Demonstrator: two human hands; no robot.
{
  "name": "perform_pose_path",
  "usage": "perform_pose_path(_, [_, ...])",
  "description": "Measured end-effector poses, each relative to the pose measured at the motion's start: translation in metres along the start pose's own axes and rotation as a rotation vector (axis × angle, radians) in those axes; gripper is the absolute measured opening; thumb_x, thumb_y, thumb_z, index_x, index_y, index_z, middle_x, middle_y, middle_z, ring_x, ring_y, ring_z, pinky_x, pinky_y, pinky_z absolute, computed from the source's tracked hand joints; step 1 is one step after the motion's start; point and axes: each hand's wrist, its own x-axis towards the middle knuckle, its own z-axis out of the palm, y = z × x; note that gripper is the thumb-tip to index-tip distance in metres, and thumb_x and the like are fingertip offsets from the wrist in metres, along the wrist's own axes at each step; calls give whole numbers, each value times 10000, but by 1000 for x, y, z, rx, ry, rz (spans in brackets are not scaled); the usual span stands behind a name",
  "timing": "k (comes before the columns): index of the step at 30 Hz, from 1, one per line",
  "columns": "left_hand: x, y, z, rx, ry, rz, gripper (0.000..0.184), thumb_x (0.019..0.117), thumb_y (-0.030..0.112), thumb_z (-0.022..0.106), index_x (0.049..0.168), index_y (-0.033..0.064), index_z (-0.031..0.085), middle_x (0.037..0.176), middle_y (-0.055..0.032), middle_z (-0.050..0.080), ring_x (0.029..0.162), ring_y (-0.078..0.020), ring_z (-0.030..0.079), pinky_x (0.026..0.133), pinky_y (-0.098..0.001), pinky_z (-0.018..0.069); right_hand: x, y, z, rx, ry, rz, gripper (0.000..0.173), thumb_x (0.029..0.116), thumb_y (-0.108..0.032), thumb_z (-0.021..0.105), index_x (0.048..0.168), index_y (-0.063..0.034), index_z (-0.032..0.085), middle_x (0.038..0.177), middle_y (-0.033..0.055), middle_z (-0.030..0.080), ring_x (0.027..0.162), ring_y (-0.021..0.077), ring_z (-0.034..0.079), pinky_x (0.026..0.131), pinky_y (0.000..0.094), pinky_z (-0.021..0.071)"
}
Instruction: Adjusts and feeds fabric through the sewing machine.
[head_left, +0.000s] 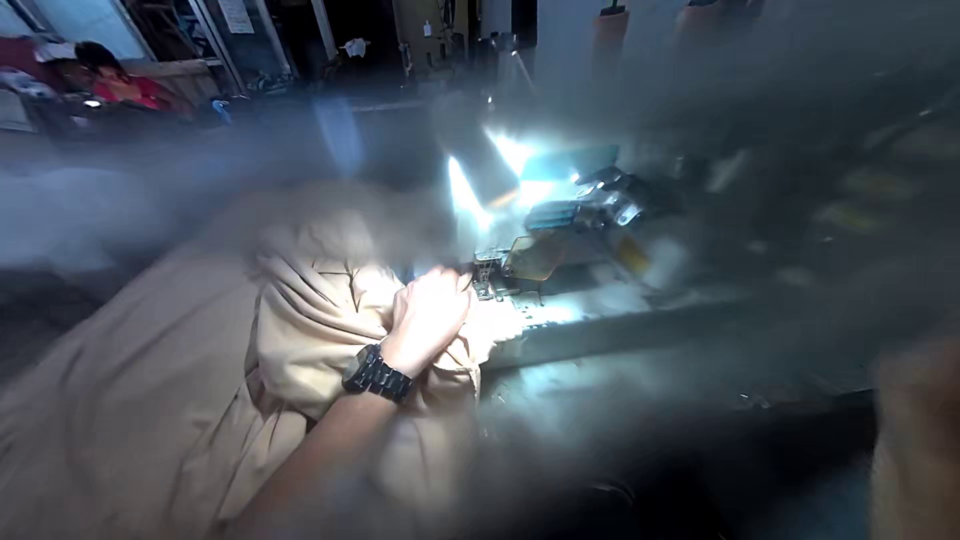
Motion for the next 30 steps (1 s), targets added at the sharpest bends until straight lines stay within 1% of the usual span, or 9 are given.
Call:
perform_pose_path(3, [1, 16, -11, 110, -116, -7, 211, 1006, 226, 598, 1022, 47, 709, 1022, -159, 684, 899, -344, 692, 722, -546, 545, -66, -1, 43, -70, -499, -260, 340, 1009, -285, 592, 824, -44, 746, 786, 62, 727, 777, 108, 692, 734, 266, 559])
perform_pose_path(7, [15, 5, -9, 31, -150, 24, 163, 946, 146, 694, 969, -15, 711, 907, -210, 686, 840, -385, 686, 735, -570, 540, -111, 12, 88, -291, -914, -248, 342, 873, -36, 694, 1212, -13, 732, 1065, 204, 738, 984, 399, 730, 837, 533, 602])
perform_pose_path(9, [52, -38, 40, 59, 87, 105, 232, 911, 237, 691, 919, 7, 720, 856, -183, 702, 807, -357, 698, 710, -563, 564, -113, 17, 103, -340, -980, -302, 434, 789, 34, 744, 1217, -42, 739, 1075, 169, 745, 969, 372, 728, 835, 497, 604])
perform_pose_path(12, [97, -68, 49, 105, 45, 15, 274, 976, 237, 653, 1093, -3, 716, 1070, -228, 696, 1032, -401, 658, 887, -595, 506, -107, 12, 108, -427, -1081, -347, 435, 799, 45, 746, 1216, -79, 746, 1027, 151, 743, 892, 344, 737, 722, 469, 617])
perform_pose_path(15, [86, -64, 5, -20, 212, -48, 281, 949, 107, 662, 1185, -45, 679, 1160, -291, 673, 1133, -459, 639, 950, -647, 480, -100, 3, 92, -425, -1027, -336, 327, 817, -22, 702, 1127, -95, 773, 933, 140, 729, 779, 338, 731, 582, 483, 590])
perform_pose_path(18, [18, -57, -23, -737, 258, -260, 247, 1064, 199, 512, 1285, 131, 600, 1010, 6, 660, 836, -38, 633, 725, -239, 541, -102, -1, 77, -261, -815, -282, 458, 1045, -407, 417, 1173, -150, 774, 822, 102, 690, 627, 258, 679, 503, 422, 542])
perform_pose_path(20, [-31, -47, -35, -1055, 231, -334, 177, 1084, 211, 463, 1187, 163, 599, 876, 76, 636, 708, 26, 599, 613, -172, 519, -98, -9, 83, -211, -666, -253, 572, 1074, -530, 334, 1145, -195, 791, 758, 82, 644, 576, 215, 620, 475, 371, 491])
perform_pose_path(23, [-62, -37, -32, -1084, 250, -419, 203, 1058, 68, 436, 1186, 119, 585, 838, 96, 613, 691, 71, 578, 613, -114, 497, -82, -23, 109, -232, -543, -330, 466, 1060, -482, 419, 1198, -223, 781, 789, 73, 620, 583, 198, 580, 476, 328, 444])
perform_pose_path(30, [-65, -44, 6, -1289, 436, -380, 184, 1005, -17, 476, 1140, 11, 599, 885, 23, 650, 768, 0, 630, 698, -158, 532, -59, -62, 198, -457, -422, -393, 275, 952, -253, 661, 1014, -3, 757, 885, 194, 696, 672, 329, 704, 509, 421, 549])
